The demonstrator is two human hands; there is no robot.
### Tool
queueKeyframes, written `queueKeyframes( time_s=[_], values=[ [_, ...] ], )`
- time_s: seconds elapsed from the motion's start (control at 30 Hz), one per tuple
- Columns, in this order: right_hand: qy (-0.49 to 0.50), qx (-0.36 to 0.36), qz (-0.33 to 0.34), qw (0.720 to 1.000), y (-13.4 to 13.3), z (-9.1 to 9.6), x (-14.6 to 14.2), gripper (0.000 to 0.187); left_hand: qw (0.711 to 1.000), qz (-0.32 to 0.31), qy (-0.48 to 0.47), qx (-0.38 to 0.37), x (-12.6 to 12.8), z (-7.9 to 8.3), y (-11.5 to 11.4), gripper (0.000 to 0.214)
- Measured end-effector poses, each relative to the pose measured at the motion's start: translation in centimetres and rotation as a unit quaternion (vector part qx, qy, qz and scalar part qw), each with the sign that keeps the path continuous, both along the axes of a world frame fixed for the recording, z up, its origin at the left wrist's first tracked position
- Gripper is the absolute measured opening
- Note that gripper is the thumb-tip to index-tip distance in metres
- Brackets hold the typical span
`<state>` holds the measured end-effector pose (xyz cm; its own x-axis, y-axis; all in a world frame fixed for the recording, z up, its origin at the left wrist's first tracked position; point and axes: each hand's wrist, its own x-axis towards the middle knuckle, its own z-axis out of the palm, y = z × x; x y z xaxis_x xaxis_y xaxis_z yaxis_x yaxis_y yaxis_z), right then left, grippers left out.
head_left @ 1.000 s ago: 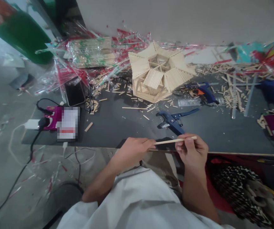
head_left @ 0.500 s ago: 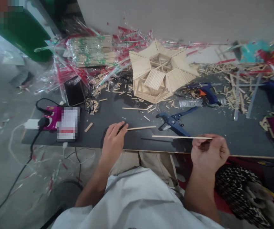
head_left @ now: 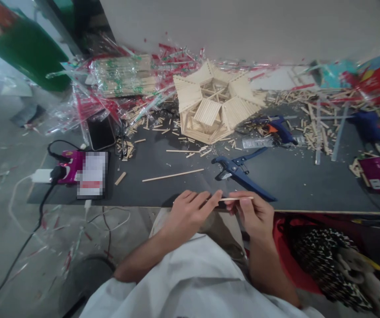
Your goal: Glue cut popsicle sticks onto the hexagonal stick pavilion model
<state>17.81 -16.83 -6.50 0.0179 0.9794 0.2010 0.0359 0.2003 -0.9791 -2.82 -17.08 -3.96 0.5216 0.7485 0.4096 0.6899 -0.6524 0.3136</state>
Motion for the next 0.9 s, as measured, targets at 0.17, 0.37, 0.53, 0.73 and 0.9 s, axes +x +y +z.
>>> queueKeyframes(
  time_s=[0.17, 0.37, 0.53, 0.73, 0.9],
  values=[
    [-0.343, 0.12, -0.075, 0.929, 1.0, 0.5, 2.0, 0.021, 0.991, 0.003, -0.071, -0.116, 0.6, -0.3, 0.7, 0.031],
    [-0.492, 0.174, -0.156, 0.838, 2.7, -1.5, 5.7, 0.022, 0.95, 0.068, -0.186, -0.241, 0.1, -0.3, 2.7, 0.031],
    [-0.491, 0.169, -0.192, 0.832, 2.5, -2.0, 6.6, 0.019, 0.932, 0.107, -0.24, -0.25, -0.8, 1.2, 4.6, 0.031],
    [-0.472, 0.134, -0.145, 0.859, 3.9, -0.6, 7.0, 0.023, 0.92, 0.123, -0.242, -0.282, -1.1, 4.2, 7.9, 0.035],
    [-0.422, 0.165, -0.097, 0.886, 7.5, 5.6, 5.9, 0.017, 0.925, 0.121, -0.234, -0.274, 0.0, 4.6, 10.6, 0.034]
  ],
)
